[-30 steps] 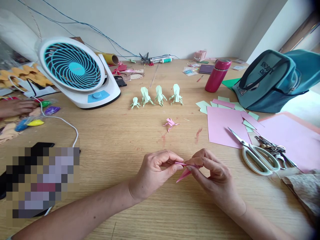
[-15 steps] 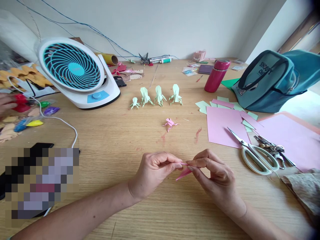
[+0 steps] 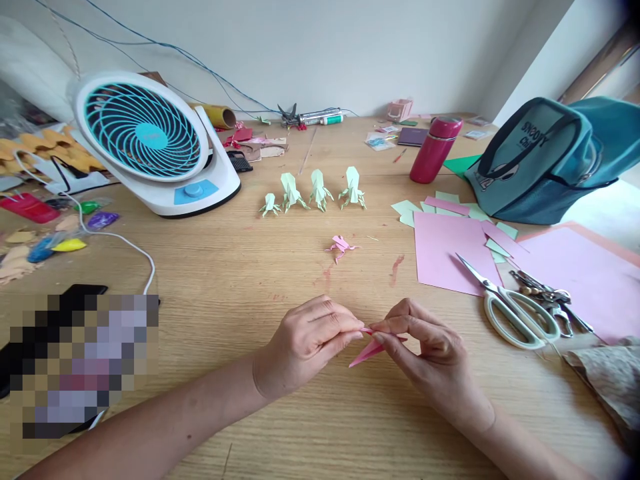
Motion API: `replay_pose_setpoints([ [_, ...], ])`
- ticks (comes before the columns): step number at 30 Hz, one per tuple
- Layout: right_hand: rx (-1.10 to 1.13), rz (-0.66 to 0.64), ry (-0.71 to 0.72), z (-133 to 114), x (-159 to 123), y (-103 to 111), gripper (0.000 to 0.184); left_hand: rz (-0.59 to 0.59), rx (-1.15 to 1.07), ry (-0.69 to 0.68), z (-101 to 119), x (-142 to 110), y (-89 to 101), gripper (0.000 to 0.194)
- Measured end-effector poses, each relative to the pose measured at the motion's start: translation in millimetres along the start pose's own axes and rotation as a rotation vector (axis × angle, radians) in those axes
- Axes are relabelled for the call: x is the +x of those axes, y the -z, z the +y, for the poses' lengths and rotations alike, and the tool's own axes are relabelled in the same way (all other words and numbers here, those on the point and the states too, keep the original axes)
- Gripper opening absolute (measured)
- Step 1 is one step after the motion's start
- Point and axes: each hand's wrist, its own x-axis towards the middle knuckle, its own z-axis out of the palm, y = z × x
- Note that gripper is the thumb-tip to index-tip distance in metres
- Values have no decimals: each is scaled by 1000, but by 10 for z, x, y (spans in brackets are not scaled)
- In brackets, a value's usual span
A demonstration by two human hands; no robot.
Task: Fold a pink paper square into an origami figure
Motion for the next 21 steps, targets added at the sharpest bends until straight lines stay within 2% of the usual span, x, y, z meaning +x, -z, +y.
replay_pose_setpoints([
  [3, -9, 4, 12, -2, -3, 5, 14, 8, -4, -20, -9, -4, 2, 15],
  [10, -103, -13, 112, 10, -12, 12, 21, -1, -146, 182, 17, 34, 0, 9],
  [21, -139, -34, 97, 5, -24, -7, 17, -20, -125, 263, 103, 30, -53, 14],
])
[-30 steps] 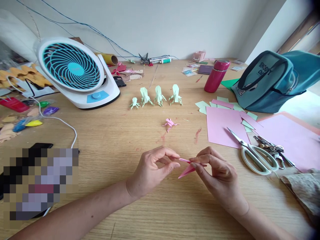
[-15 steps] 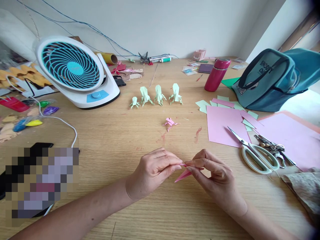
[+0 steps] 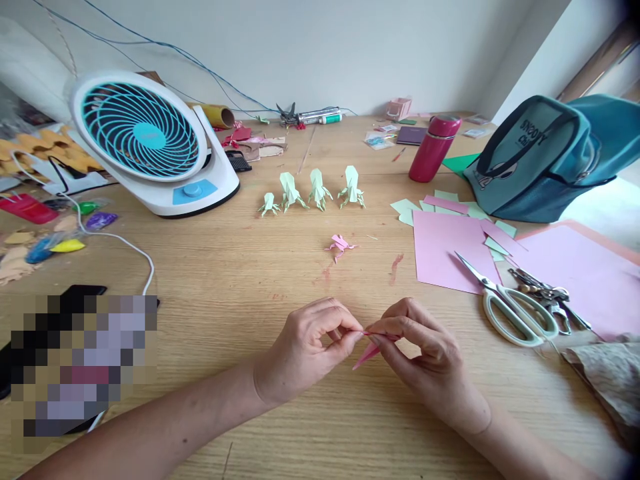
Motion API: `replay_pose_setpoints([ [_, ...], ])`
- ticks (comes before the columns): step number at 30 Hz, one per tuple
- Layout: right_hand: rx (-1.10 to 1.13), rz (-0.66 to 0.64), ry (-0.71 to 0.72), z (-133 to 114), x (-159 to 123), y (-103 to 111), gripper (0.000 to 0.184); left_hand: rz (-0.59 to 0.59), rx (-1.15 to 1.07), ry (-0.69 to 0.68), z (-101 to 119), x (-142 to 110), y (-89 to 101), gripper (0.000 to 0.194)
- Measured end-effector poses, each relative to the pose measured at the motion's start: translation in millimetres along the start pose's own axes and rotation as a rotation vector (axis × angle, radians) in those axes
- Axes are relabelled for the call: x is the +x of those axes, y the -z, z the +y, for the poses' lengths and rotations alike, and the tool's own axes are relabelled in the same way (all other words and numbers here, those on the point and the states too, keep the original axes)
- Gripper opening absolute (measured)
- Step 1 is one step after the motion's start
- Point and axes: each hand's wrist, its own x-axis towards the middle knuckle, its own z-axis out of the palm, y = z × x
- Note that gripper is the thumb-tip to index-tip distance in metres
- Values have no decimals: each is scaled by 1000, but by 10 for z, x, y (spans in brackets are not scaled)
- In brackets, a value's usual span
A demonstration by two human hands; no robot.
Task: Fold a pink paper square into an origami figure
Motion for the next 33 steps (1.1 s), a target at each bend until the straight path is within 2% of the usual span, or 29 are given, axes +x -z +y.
replay_pose_setpoints([
  [7, -45, -56, 9, -53, -19, -23, 14, -14, 88, -110, -2, -19, -64, 17],
  [11, -23, -51, 1, -48, -2, -28, 14, -13, 111, -105, -12, -12, -59, 17],
  [17, 93, -17, -97, 27, 23, 14, 11, 12, 76, 3, -54, -15, -27, 14],
  [26, 187, -40, -225, 91, 54, 45, 12, 29, -153, 285, -98, -11, -27, 17],
  [30, 248, -38, -287, 144, 57, 65, 17, -20, -286, 367, -153, -2, -26, 21],
  [33, 254, -15, -342, 168, 59, 78, 22, -55, -307, 397, -170, 8, -4, 27],
])
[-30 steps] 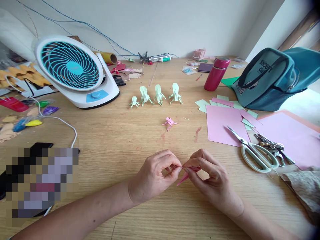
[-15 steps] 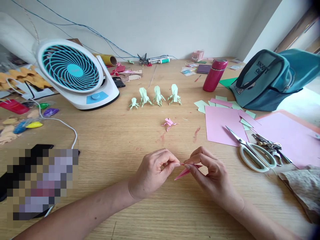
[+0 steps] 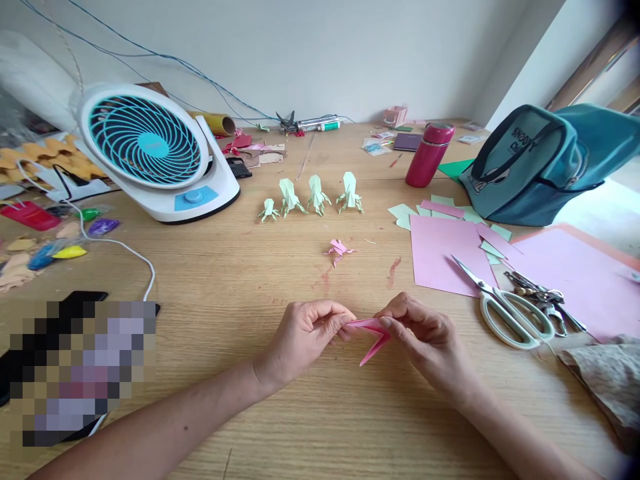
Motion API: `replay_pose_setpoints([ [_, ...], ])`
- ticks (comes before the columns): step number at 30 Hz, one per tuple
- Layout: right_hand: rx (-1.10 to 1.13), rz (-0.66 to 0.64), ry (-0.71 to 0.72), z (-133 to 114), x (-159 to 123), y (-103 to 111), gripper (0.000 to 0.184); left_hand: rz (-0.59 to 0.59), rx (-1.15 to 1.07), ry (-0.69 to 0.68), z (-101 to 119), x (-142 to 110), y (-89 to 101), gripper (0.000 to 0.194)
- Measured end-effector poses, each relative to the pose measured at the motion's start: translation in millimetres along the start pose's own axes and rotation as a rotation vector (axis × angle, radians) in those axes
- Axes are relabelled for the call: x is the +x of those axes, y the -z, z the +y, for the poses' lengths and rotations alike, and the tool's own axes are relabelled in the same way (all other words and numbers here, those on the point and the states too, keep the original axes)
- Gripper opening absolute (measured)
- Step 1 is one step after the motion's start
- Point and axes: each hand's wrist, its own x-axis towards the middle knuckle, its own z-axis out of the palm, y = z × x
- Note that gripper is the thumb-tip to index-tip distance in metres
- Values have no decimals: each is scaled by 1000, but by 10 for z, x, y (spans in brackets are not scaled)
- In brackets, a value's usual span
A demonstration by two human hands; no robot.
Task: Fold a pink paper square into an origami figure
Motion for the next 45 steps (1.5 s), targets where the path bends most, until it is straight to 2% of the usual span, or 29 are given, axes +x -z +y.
replay_pose_setpoints([
  [2, 6, 13, -23, 5, 2, 3, 23, 4, 45, -26, 11, -1, 6, 28],
  [6, 18, -29, -30, -7, -14, -15, 21, 36, 153, -152, 32, -14, -24, 16],
  [9, 7, -57, -6, -38, -29, -32, 19, 55, 202, -171, 40, -23, -50, 10],
  [14, -42, -62, 54, -64, -25, -31, 13, 82, 174, -100, 44, -35, -59, 19],
  [18, -1, -52, 43, -20, -15, -26, 7, 64, 39, 49, 14, -32, -65, 23],
  [21, 31, -37, 52, 3, -17, -25, 9, 48, -61, 132, -14, -18, -71, 25],
  [28, -3, -41, 61, -59, -26, -16, 16, -24, -18, 183, -22, -14, -77, 26],
  [32, -42, -77, 85, -91, -31, -37, 16, -99, 44, 111, 11, -22, -95, 23],
  [35, -60, -109, 88, -102, -41, -63, 17, -78, 83, -16, 24, -13, -101, 25],
  [37, -8, -104, 36, -90, -47, -72, 8, -28, 84, -51, 11, -2, -96, 28],
  [38, 52, -94, -5, -77, -47, -72, 10, 2, 73, -50, -1, 4, -91, 29],
  [40, 212, -69, -94, -43, -39, -68, 33, 53, 11, -20, -33, 18, -87, 29],
  [41, 281, -71, -129, -27, -31, -67, 36, 68, -42, 10, -49, 24, -89, 28],
  [45, 395, -139, -172, 8, 11, -83, 24, 69, -302, 169, -68, 34, -143, 34],
])
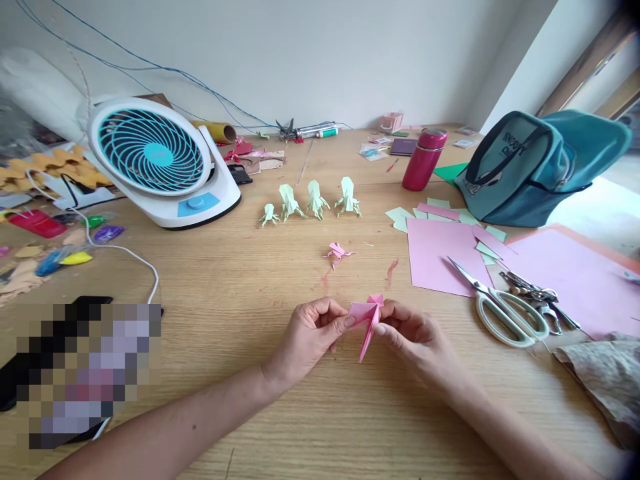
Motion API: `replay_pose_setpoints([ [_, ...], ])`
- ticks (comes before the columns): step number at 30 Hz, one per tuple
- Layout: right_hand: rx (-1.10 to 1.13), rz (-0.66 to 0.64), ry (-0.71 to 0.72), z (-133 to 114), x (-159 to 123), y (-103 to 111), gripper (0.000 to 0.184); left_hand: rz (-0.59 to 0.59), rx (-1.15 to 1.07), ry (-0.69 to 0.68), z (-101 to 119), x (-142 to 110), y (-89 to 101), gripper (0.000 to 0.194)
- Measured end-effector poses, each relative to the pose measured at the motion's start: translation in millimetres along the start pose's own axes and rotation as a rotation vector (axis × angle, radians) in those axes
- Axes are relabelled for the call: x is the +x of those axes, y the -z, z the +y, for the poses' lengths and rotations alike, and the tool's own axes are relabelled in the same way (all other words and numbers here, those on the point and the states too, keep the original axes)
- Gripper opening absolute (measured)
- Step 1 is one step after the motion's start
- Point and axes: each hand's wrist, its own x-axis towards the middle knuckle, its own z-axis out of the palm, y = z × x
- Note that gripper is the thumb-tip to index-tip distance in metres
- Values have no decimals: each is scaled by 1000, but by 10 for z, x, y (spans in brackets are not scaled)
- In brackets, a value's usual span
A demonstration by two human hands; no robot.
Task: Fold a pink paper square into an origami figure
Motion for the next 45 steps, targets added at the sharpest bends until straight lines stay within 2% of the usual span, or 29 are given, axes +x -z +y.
replay_pose_setpoints([
  [4, 46, 7, 24, 7, 32, -26, 29, -50, -147, 137, 36, -19, -82, 41],
  [9, 92, 25, 34, 35, 47, -26, 31, -112, -157, 232, 102, 10, -118, 42],
  [13, 32, 51, 1, 41, 45, 3, 38, -107, -203, 196, 152, 84, -169, 40],
  [18, -97, 82, 2, -38, 32, 73, 42, -29, -296, 163, 194, 174, -285, 39],
  [22, -148, 76, -33, -47, 20, 110, 41, -60, -296, 184, 201, 238, -333, 41],
  [27, -220, 103, -93, -2, 4, 102, 36, -75, -191, 123, 184, 362, -313, 44],
  [30, -286, 125, -105, 18, -1, 99, 35, -70, -121, 80, 154, 451, -275, 53],
  [32, -339, 128, -98, 32, -5, 101, 34, -71, -88, 59, 136, 498, -248, 50],
  [34, -390, 130, -87, 43, -8, 105, 33, -81, -102, 53, 130, 527, -224, 42],
  [38, -390, 109, -101, 19, 2, 112, 32, -108, -194, 61, 155, 538, -199, 45],
  [45, -367, 23, -138, -116, 49, 103, 46, -137, -204, 82, 140, 490, -235, 43],
])
